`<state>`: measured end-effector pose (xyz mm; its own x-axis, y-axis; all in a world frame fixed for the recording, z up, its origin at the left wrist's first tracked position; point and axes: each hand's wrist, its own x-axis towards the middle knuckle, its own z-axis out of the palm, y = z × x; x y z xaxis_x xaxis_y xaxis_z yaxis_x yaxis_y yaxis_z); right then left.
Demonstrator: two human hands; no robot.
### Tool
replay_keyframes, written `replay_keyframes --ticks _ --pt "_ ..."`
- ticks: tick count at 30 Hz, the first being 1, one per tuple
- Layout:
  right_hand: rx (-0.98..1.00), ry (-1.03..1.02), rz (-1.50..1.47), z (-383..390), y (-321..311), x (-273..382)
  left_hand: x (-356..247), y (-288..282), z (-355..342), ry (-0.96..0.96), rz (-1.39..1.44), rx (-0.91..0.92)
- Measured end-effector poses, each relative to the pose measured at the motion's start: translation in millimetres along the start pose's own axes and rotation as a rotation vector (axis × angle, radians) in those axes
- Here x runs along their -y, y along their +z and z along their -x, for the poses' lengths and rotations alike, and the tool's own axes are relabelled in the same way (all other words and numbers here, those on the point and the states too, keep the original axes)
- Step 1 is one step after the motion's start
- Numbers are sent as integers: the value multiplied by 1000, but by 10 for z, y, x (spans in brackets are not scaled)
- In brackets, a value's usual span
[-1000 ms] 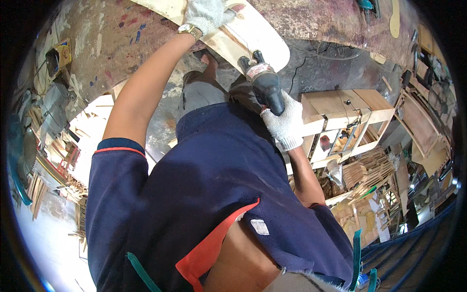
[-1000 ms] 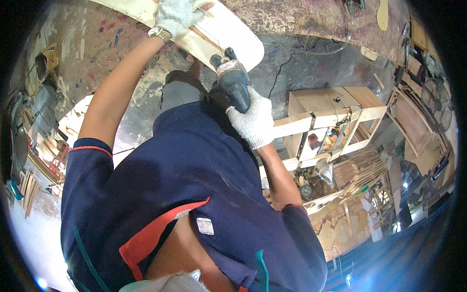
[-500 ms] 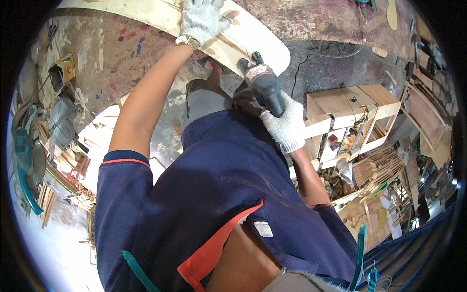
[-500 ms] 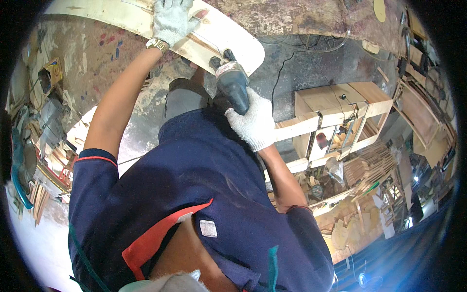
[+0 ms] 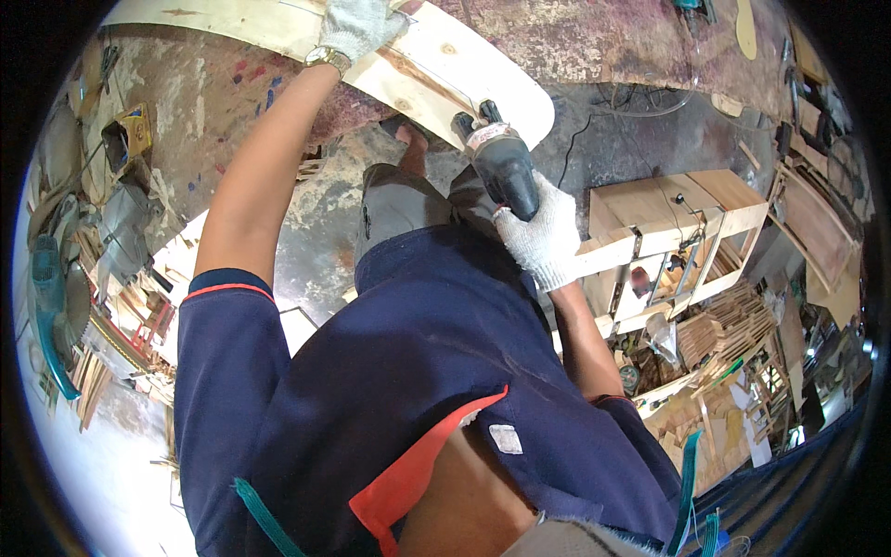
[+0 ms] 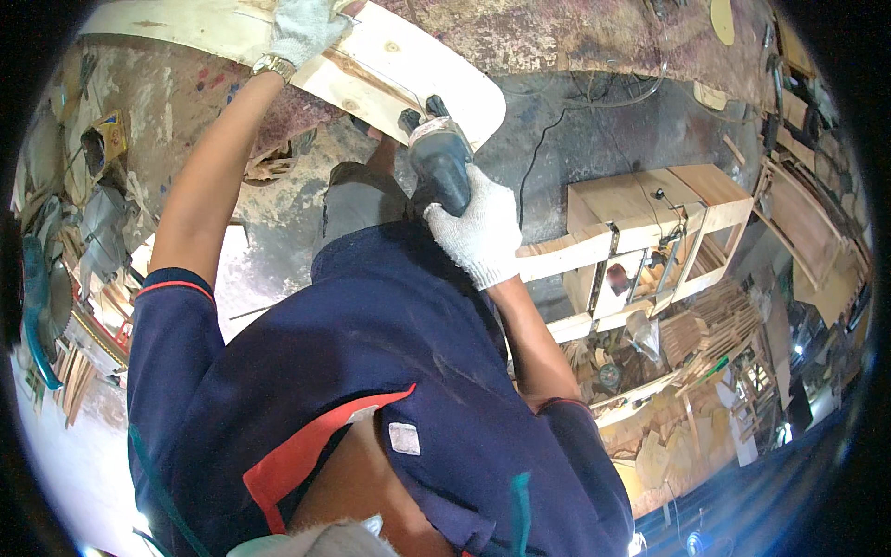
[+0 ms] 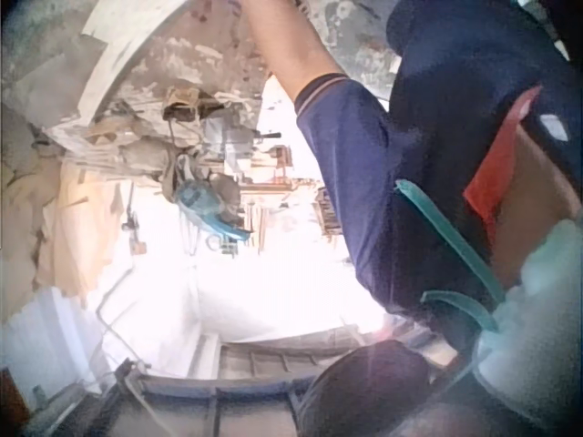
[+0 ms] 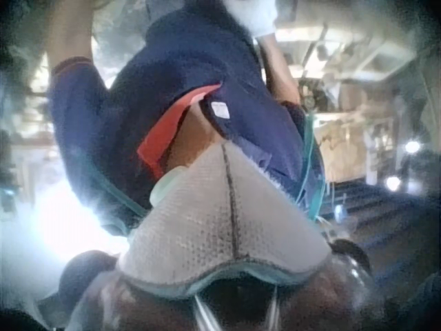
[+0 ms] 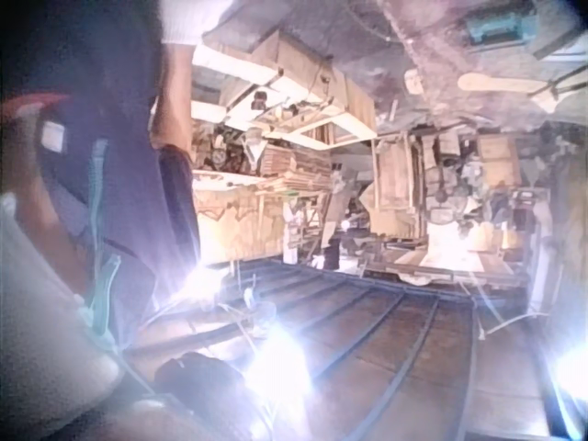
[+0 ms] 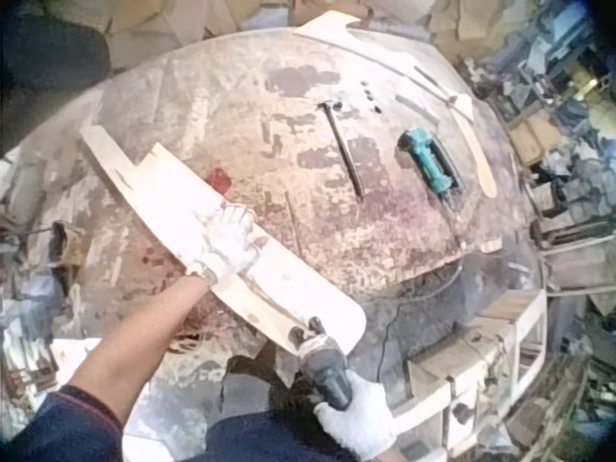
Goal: The person marks a long wooden plank with a pen, then uses a jigsaw to cut along the marked line. They reposition the plank and continue cutting to shape the wood piece.
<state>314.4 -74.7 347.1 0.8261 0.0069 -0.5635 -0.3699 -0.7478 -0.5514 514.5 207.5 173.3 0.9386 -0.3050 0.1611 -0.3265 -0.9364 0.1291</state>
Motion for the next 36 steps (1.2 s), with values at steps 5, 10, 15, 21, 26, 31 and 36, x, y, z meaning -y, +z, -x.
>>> replay_keyframes --ticks 5,10,15,21,26,31,36 --pt "19 -44 -49 70 -56 -85 -96 29 126 -46 -18 6" --pt "49 -7 -21 355 -114 -505 -502 -34 428 -72 -41 81" --pt "62 -3 33 383 -130 -506 -578 -63 463 -85 -30 81" --pt "41 -4 -28 350 -98 -510 -583 -121 459 -69 -33 81" --pt "16 -10 11 354 -53 -517 -563 -103 454 -82 -12 121" --pt "9 26 -39 357 -41 -447 -570 -110 450 -58 -18 102" --pt "-42 7 0 354 43 -480 -521 -56 475 -25 -18 -17"
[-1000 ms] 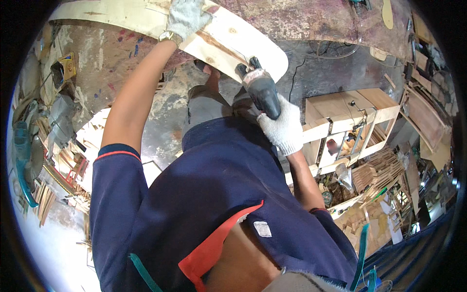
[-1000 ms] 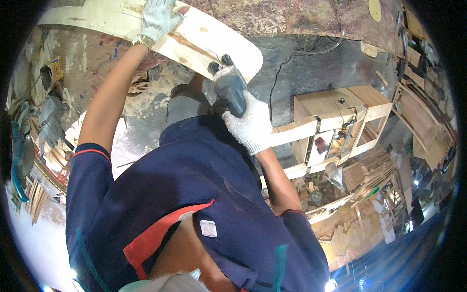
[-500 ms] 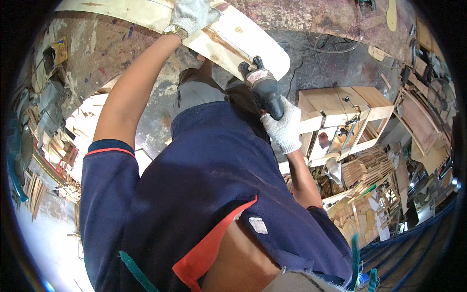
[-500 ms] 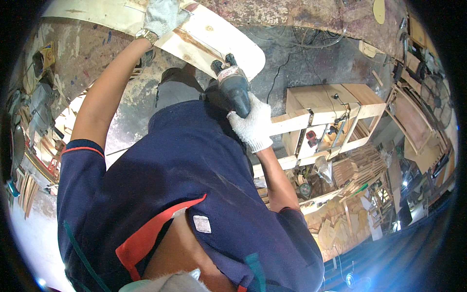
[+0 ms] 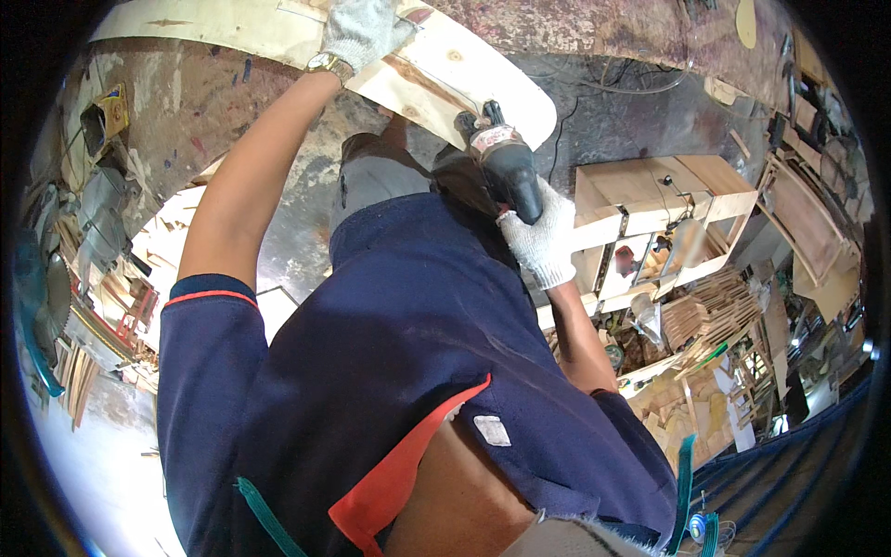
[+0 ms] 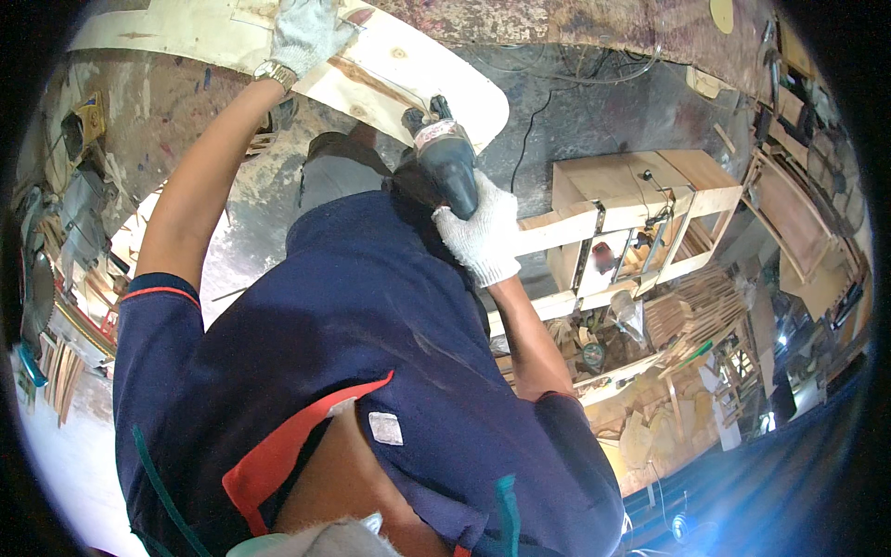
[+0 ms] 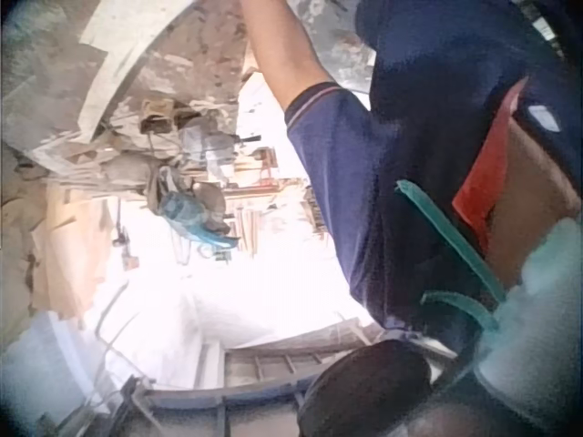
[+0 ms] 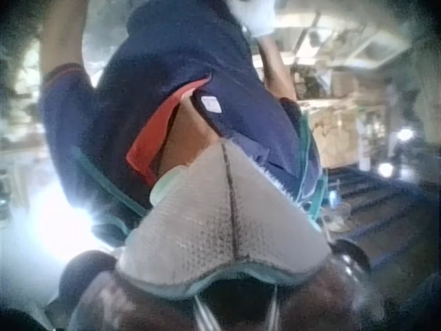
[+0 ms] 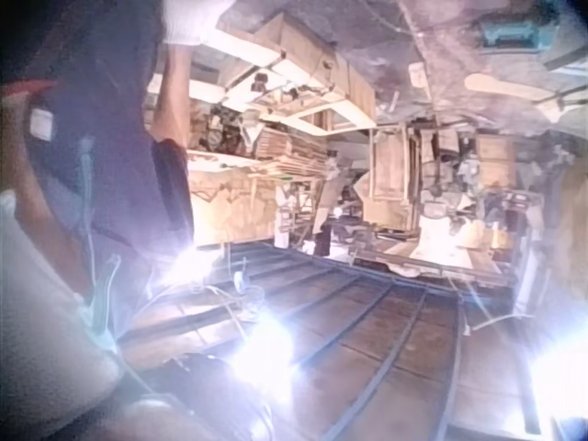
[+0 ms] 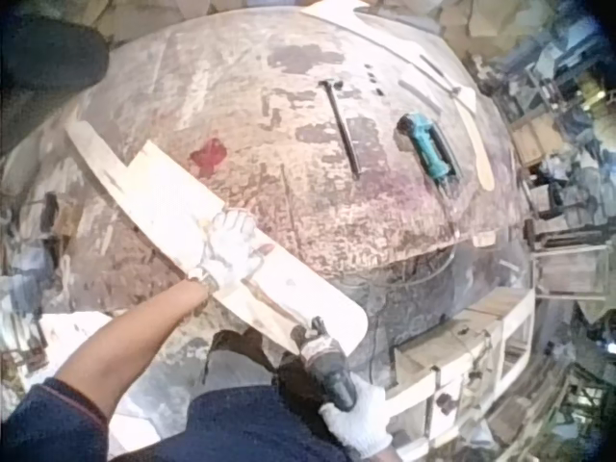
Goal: The person marks a long wooden plank with a pen, then uses a jigsaw to cut along the marked line. They reposition the plank and continue cutting to shape the wood piece.
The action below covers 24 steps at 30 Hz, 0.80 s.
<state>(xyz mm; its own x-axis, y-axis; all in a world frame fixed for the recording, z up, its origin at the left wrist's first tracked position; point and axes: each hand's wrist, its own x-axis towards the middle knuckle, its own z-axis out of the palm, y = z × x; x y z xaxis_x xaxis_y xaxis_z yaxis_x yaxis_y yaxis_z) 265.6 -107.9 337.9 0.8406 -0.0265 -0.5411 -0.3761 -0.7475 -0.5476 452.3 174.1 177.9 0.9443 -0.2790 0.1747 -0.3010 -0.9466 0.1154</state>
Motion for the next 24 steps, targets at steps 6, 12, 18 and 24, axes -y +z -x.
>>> replay_keyframes --ticks 6,12,18,24 --pt "41 51 -57 -29 -16 123 66 26 -2 -1 103 72" --pt "44 65 -38 -41 4 126 26 -34 -18 13 44 92" --pt "4 26 -49 -35 31 73 10 -96 -37 39 49 97" --pt "30 63 -51 -49 -1 135 20 -35 -34 33 81 38"
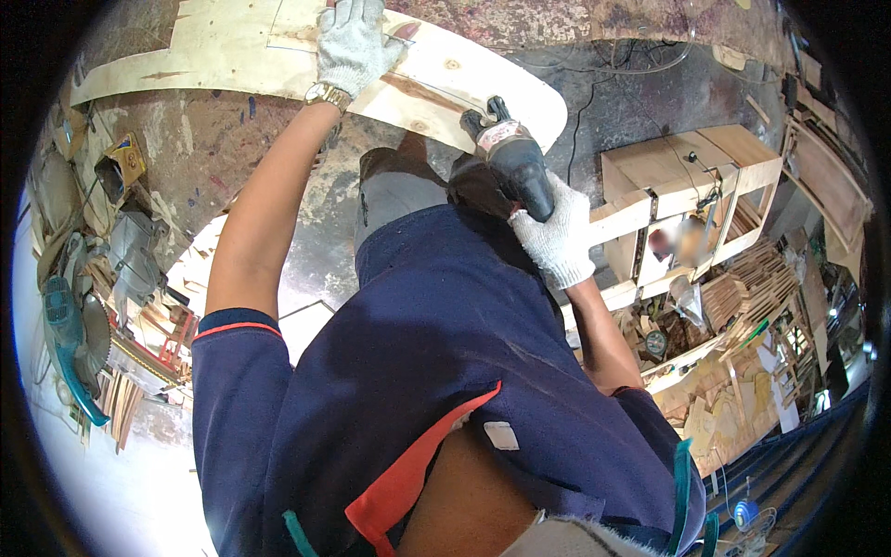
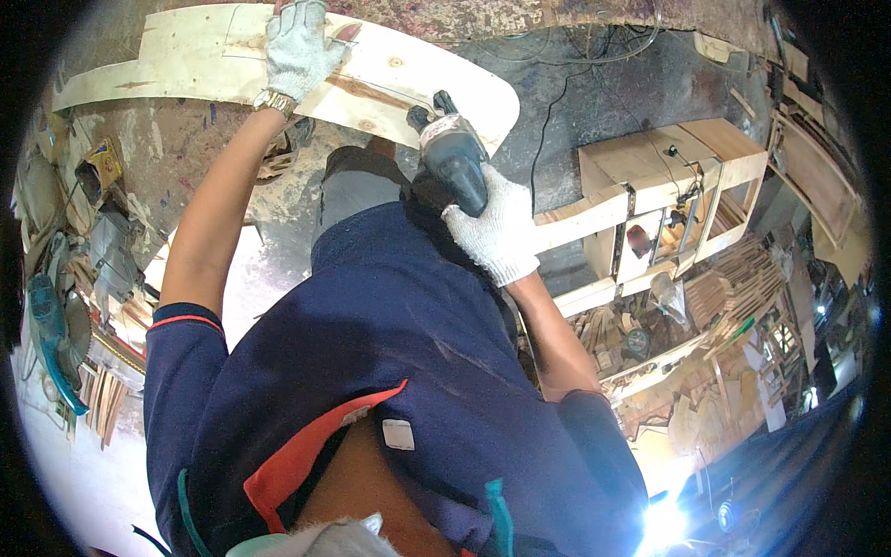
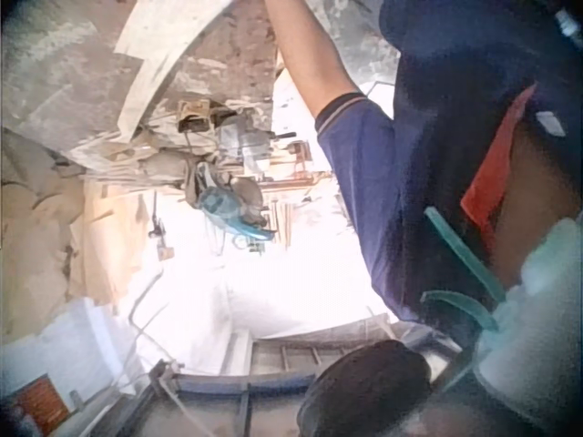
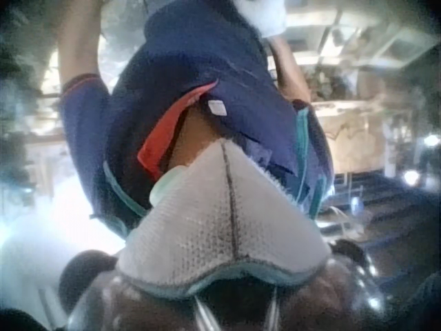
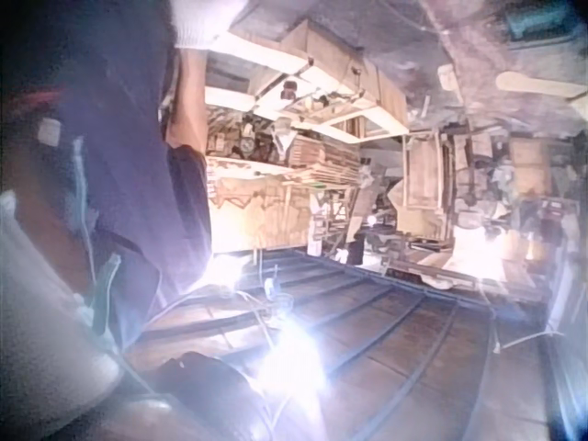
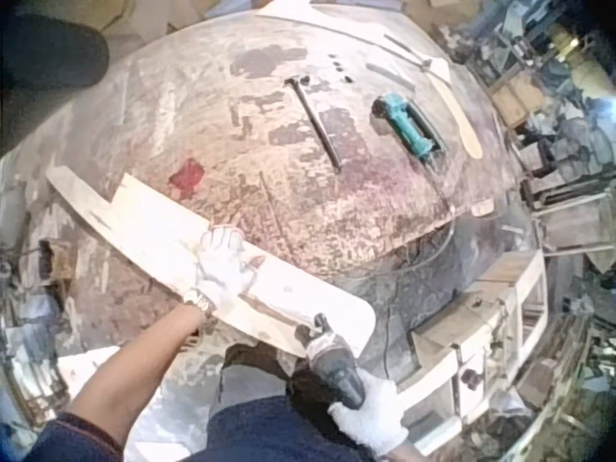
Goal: The person marks a long wooden plank with a pen, then uses a jigsaw to cut along the marked line. They reposition the plank and continue cutting to shape the wood piece.
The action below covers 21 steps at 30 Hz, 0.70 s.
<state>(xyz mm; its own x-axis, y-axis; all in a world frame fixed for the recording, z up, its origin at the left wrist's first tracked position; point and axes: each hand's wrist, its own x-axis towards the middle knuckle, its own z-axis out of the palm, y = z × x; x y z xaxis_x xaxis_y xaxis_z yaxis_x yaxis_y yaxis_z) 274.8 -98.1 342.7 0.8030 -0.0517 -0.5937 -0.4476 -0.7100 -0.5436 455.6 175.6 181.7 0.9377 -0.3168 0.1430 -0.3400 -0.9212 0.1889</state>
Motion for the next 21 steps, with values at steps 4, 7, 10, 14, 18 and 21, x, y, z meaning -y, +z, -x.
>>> replay_keyframes --ticks 4,7,10,14,18,21 --pt "20 29 -23 -19 -38 84 0 0 5 1 31 -11" --pt "22 20 -8 -31 -45 94 -4 -9 6 -15 33 10" --pt "14 24 -10 -40 -48 119 -24 -13 -13 -25 39 18" --pt "19 34 -38 -51 -52 149 -17 -13 -14 -2 26 6" --pt "5 21 -23 -34 -47 158 -14 -4 -19 3 25 -12" --pt "-5 26 -13 -14 -41 171 123 138 27 51 -63 -65"
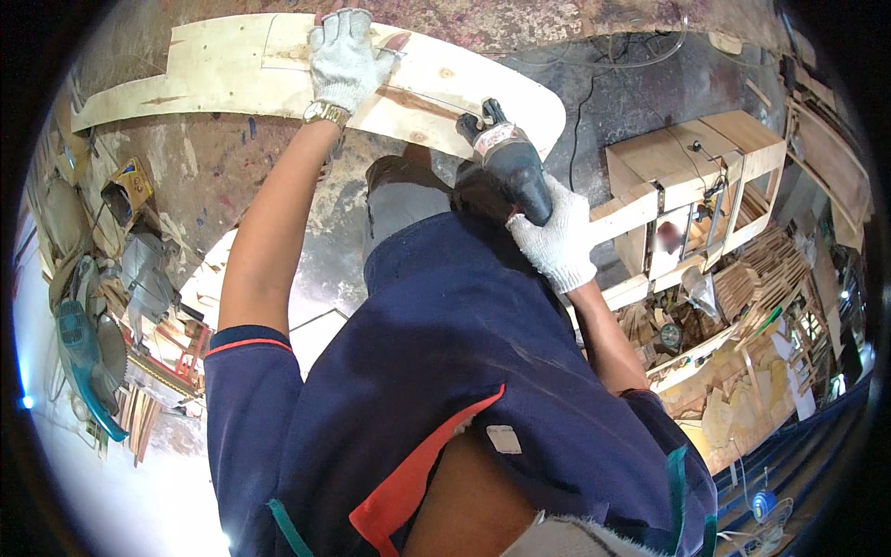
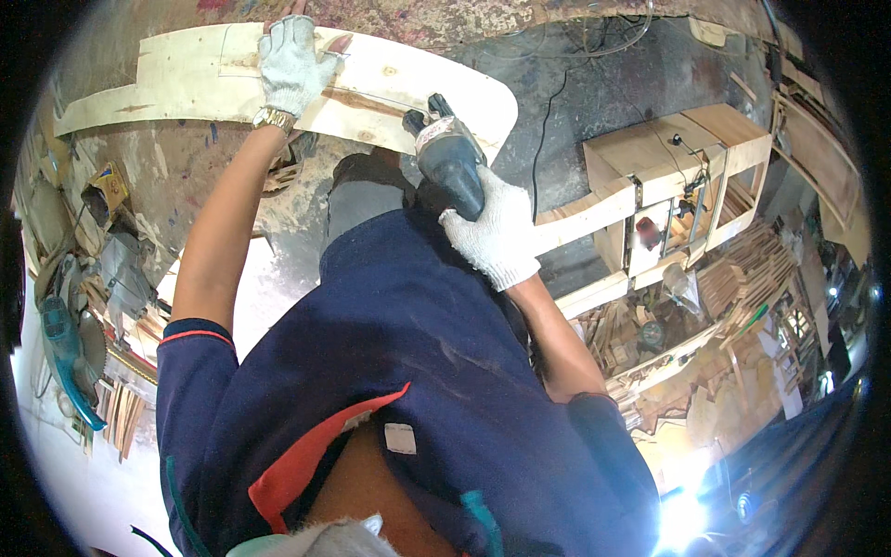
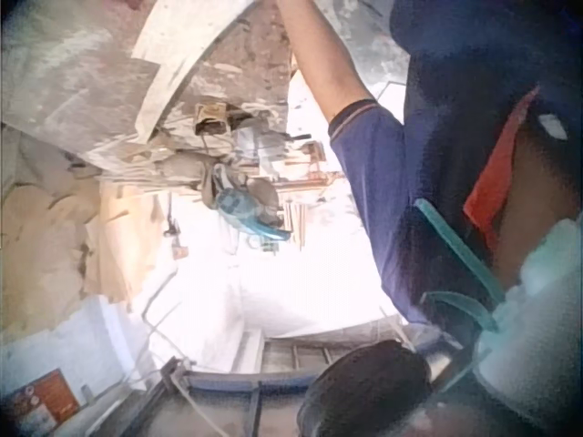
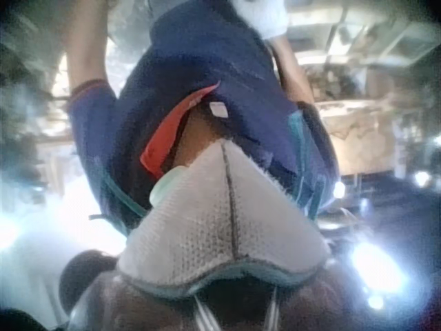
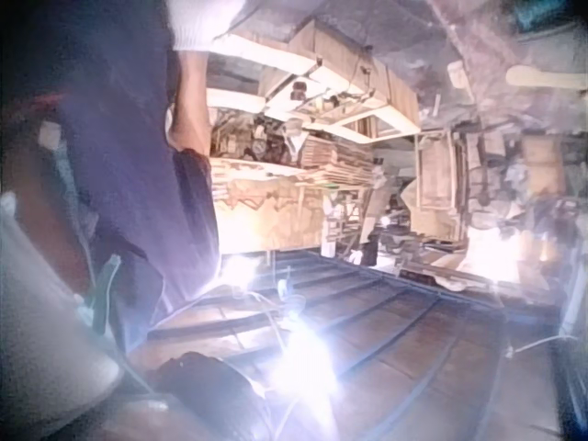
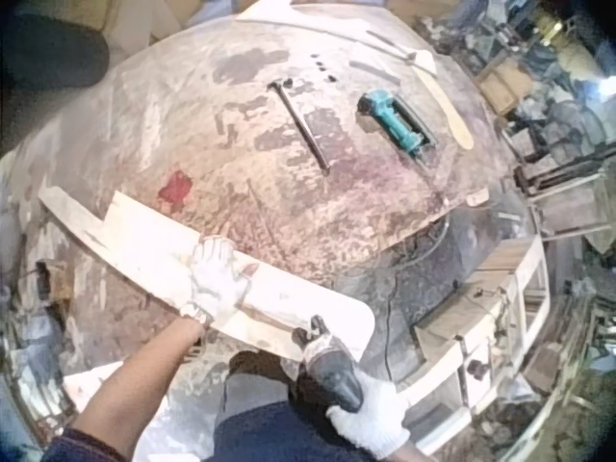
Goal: The person marks a long wooden plank with a pen, then uses a jigsaw to cut along the marked line. They reposition the plank and continue cutting to shape the wood piece.
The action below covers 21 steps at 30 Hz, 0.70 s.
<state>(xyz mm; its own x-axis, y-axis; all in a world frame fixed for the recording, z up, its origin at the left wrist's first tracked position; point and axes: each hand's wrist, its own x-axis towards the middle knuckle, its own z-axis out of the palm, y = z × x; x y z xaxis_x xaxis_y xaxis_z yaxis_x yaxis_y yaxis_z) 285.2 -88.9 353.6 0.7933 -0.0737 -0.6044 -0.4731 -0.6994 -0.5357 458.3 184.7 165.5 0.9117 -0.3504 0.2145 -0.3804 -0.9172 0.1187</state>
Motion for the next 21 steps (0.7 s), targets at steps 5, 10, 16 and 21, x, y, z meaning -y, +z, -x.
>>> replay_keyframes --ticks 5,10,16,21 --pt "-58 -33 23 33 50 -18 8 94 14 -55 62 22" --pt "-66 4 14 30 42 24 -25 60 39 -39 -78 186" --pt "-40 21 -59 16 47 12 -178 -298 -88 -43 147 108" --pt "-77 -28 -21 6 102 -42 -178 -276 -75 -75 209 34"
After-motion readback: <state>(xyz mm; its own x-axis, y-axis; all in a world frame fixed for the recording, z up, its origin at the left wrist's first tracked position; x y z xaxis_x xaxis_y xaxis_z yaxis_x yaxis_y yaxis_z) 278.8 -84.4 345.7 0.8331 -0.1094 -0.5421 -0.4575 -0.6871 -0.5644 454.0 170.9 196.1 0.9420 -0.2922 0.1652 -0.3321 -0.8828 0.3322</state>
